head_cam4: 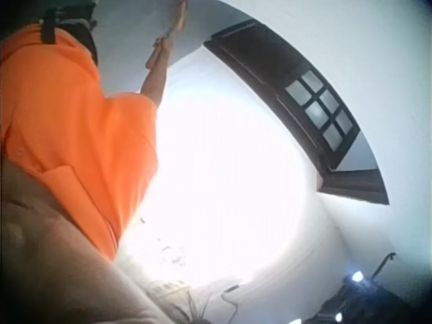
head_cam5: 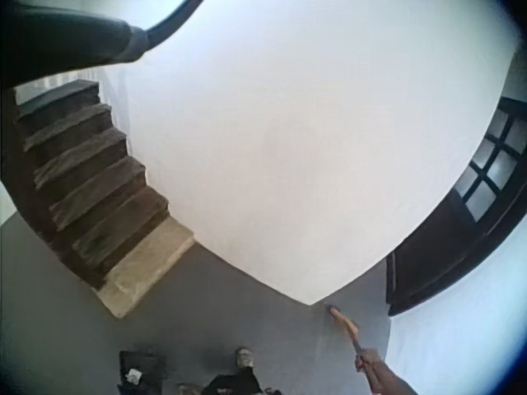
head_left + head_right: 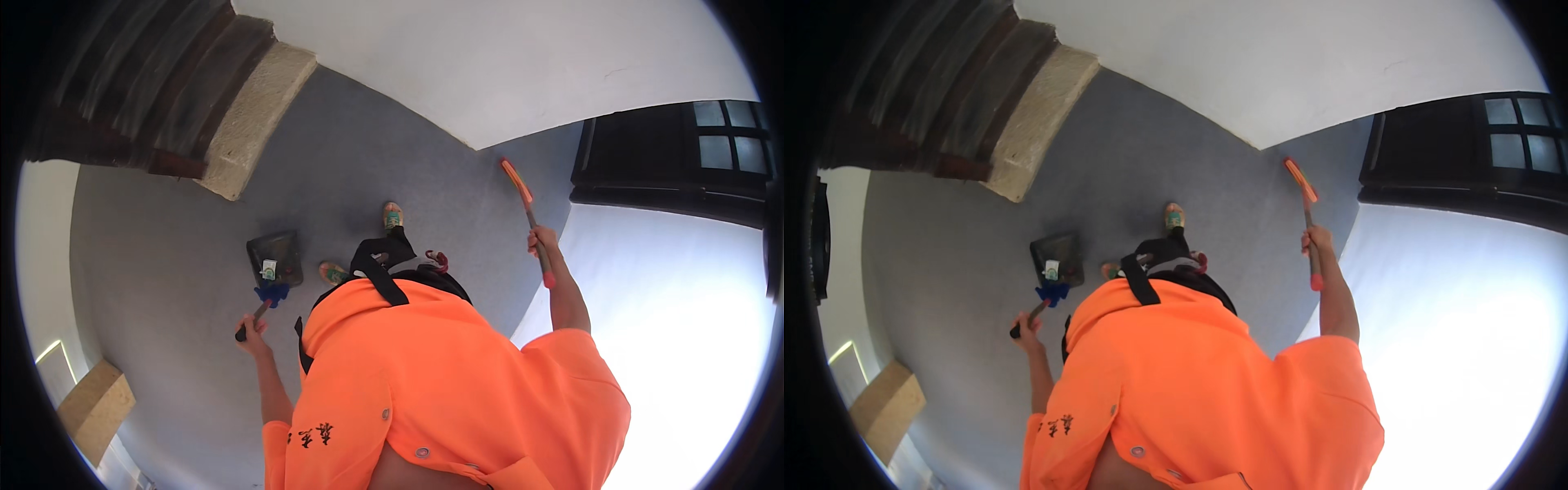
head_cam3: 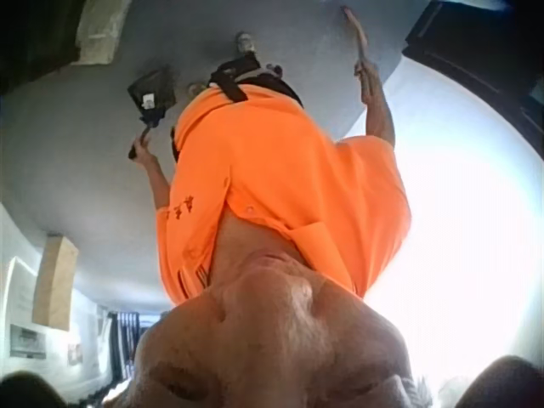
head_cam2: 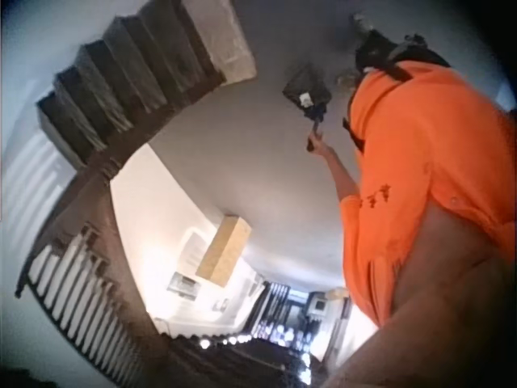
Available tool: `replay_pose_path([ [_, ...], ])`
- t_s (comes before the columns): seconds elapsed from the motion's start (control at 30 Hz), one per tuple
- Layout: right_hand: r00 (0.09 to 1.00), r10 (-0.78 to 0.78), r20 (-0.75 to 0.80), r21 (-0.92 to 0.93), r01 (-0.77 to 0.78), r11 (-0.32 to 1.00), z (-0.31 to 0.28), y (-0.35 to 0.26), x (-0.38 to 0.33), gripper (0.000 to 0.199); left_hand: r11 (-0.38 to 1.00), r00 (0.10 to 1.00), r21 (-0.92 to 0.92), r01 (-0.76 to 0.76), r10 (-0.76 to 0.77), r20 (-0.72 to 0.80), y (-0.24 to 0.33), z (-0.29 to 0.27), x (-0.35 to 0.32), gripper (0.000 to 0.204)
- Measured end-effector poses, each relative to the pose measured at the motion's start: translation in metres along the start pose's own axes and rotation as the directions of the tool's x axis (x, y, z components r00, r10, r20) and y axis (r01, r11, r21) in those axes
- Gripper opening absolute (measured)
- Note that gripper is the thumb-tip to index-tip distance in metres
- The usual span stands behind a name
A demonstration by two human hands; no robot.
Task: The person sweeps the floor of a museum or gallery using a broom and dustpan. They sweep debris from the base of a wooden staircase and along the walls, then sweep dust off a large informational display board and the floor around an air cooler unit.
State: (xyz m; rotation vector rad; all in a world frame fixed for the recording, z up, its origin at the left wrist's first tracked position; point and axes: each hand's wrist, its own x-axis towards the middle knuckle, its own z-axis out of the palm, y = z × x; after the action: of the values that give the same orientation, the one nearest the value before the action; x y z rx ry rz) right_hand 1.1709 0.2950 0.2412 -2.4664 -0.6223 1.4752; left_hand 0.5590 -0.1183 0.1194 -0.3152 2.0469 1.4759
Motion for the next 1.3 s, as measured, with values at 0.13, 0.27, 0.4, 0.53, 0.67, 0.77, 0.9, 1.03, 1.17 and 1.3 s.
replay_pose_path([
  [0.13,0.990,-0.124,0.068,-0.191,0.134,0.972,0.059,-0.001,0.027,0.013,1.000,0.999,0.019,-0.020,0.020,0.028,0.009,0.034,-0.007,0.019],
  [0.27,0.959,-0.083,0.270,-0.172,0.133,0.976,0.111,-0.017,-0.090,0.062,0.999,1.000,0.037,0.007,-0.008,0.026,0.020,0.067,-0.015,0.019],
  [0.4,0.858,0.029,0.512,-0.097,0.024,0.995,0.099,-0.051,-0.130,0.067,0.998,0.996,0.047,0.049,-0.052,0.077,0.022,0.090,0.003,0.019],
  [0.53,0.814,0.067,0.576,-0.079,-0.026,0.997,0.098,-0.088,-0.141,0.066,0.993,0.988,0.075,0.087,-0.096,0.124,0.042,0.118,0.008,0.020],
  [0.67,0.831,0.043,0.554,-0.042,-0.023,0.999,0.105,-0.094,-0.137,0.066,0.996,0.987,0.024,0.083,-0.086,0.135,0.039,0.118,0.020,0.021],
  [0.77,0.878,0.033,0.477,-0.051,-0.010,0.999,0.110,-0.098,-0.126,0.067,0.998,0.990,0.003,0.057,-0.057,0.131,0.048,0.125,0.001,0.023],
  [0.9,0.916,0.041,0.399,-0.033,-0.030,0.999,0.134,-0.115,-0.102,0.068,1.000,0.995,0.004,0.013,-0.014,0.100,0.039,0.107,-0.007,0.022],
  [1.03,0.885,0.081,0.458,0.059,-0.121,0.991,0.178,-0.133,-0.103,0.055,0.999,0.991,-0.009,-0.042,0.043,0.126,0.040,0.075,-0.001,0.020],
  [1.17,0.887,0.093,0.452,-0.075,-0.066,0.995,0.264,-0.117,-0.155,0.029,0.998,0.991,0.036,-0.045,0.040,0.130,0.054,0.031,0.015,0.019],
  [1.3,0.798,0.140,0.587,-0.133,-0.076,0.988,0.369,-0.073,-0.227,0.009,0.998,0.992,0.010,-0.065,0.063,0.112,0.058,-0.005,0.040,0.016],
])
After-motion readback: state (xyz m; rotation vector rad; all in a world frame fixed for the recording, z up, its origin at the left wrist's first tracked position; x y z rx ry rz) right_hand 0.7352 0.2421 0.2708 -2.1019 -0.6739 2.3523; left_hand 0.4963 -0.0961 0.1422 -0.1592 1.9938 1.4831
